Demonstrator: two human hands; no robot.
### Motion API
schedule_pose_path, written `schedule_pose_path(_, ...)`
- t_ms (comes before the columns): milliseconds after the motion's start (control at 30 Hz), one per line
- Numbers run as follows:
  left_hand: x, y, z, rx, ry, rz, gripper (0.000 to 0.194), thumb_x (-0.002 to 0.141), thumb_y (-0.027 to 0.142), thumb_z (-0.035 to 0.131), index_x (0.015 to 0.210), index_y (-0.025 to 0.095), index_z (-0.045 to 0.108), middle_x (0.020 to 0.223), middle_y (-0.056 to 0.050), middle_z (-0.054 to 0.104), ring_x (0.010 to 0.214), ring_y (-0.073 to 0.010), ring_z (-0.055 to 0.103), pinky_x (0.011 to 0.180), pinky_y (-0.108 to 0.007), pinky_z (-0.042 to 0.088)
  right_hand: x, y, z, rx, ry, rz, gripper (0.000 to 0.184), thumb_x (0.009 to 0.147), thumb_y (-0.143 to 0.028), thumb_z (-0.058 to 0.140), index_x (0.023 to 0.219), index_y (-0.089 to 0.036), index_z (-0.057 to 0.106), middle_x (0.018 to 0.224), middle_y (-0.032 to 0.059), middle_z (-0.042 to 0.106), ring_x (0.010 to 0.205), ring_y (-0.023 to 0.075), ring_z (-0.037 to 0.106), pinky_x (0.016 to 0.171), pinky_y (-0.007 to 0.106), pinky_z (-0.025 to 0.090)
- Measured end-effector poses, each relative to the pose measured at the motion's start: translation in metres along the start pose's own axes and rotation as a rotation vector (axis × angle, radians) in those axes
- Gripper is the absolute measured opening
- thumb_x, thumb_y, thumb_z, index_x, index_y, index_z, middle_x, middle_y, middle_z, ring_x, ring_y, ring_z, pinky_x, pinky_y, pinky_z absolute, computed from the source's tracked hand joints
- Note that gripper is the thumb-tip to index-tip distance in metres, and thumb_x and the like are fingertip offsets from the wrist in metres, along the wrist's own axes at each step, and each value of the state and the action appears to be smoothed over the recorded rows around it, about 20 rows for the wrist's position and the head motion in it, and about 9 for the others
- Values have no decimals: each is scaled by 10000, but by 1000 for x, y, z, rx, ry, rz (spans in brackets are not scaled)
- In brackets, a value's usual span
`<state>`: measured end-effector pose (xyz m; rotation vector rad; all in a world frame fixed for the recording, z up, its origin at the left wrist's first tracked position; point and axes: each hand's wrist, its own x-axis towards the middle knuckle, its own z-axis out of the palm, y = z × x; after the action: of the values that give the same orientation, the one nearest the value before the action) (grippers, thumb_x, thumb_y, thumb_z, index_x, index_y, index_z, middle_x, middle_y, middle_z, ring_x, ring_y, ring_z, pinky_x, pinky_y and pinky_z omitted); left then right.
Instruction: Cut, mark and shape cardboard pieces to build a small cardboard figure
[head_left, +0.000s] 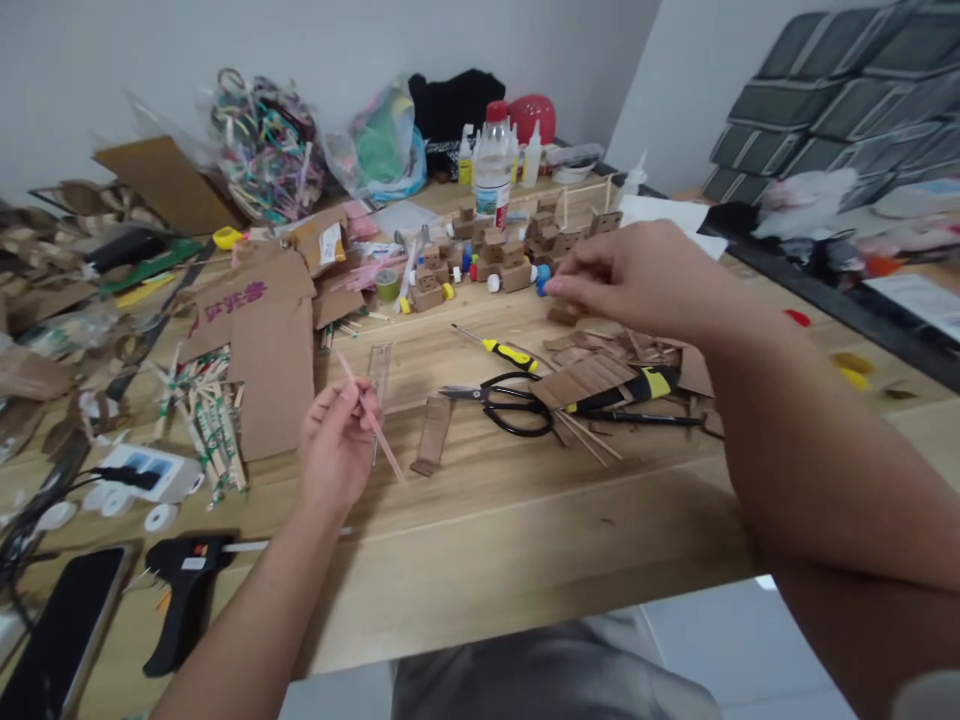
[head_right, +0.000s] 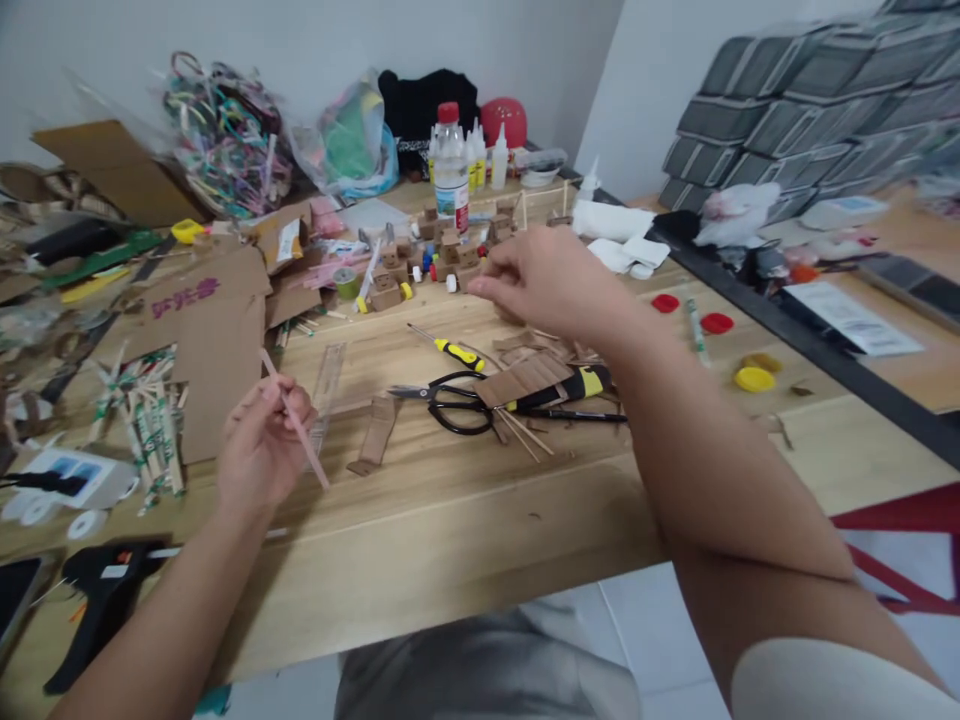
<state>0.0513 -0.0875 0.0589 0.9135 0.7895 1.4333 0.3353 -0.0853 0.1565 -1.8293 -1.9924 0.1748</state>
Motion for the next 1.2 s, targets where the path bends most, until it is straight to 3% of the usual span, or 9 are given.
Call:
schedule_pose_path(167,-7,-3,6,124,-40,-71,329,517,415,972,661,200,769,511,26,614,424,-45,426,428,-168,386,-24,3,35,-173,-460,-33,177,870,-157,662,707,-216,697,684,47,718,625,196,624,594,308,398)
schedule_pose_path(233,-10,-5,9,194,-78,-107,330,523,431,963,648,200,763,497,23,610,420,-57,430,423,-184,368,-37,-2,60,-220,-417,-140,117,867,-154,669,952,-200,736,957,108,786,871,267,711,700,325,477)
schedule_pose_path(300,-14,-7,13,256,-126,-136,353,550,482,944,638,198,752,471,24,588,412,-69,420,418,-201,340,-48,-5,81,-295,-354,-251,259,888,-88,586,1107,-167,698,1087,161,778,1073,320,695,808,364,513)
schedule_pose_path(467,-23,-10,20,356,-234,-167,533,605,706,858,672,191,739,441,34,541,385,-65,367,405,-213,255,-53,0,98,-335,-337,-235,254,862,-59,537,1069,-146,655,944,188,770,952,342,723,752,383,526)
schedule_pose_path(567,-25,-10,21,373,-278,-169,553,640,732,829,701,190,736,469,31,563,383,-60,367,402,-211,258,-44,15,92,-69,-294,-71,278,798,-178,665,1076,-182,647,890,141,773,828,326,729,689,378,517)
schedule_pose_path(700,-26,-10,20,354,-293,-171,547,652,726,825,706,191,723,493,25,592,375,-60,380,395,-210,273,-37,29,79,582,-67,134,341,736,-398,777,978,-278,569,796,57,760,699,275,679,606,375,502)
schedule_pose_path(867,-26,-11,22,354,-296,-177,560,637,731,828,709,188,713,495,26,602,369,-60,397,392,-208,286,-42,17,69,1012,35,164,380,689,-503,812,856,-296,540,889,63,743,881,291,694,721,411,549)
schedule_pose_path(1000,-24,-8,26,351,-280,-178,547,625,708,847,713,189,697,507,27,605,369,-59,398,381,-208,295,-56,-2,70,1091,-39,146,336,700,-539,775,796,-275,590,843,58,709,839,261,679,786,415,555)
schedule_pose_path(1200,-14,-4,45,334,-294,-192,521,636,658,857,697,195,625,501,51,580,351,-50,383,366,-196,282,-76,-24,85,1175,-459,144,690,694,-923,590,814,-246,528,577,-32,539,570,159,511,610,334,474)
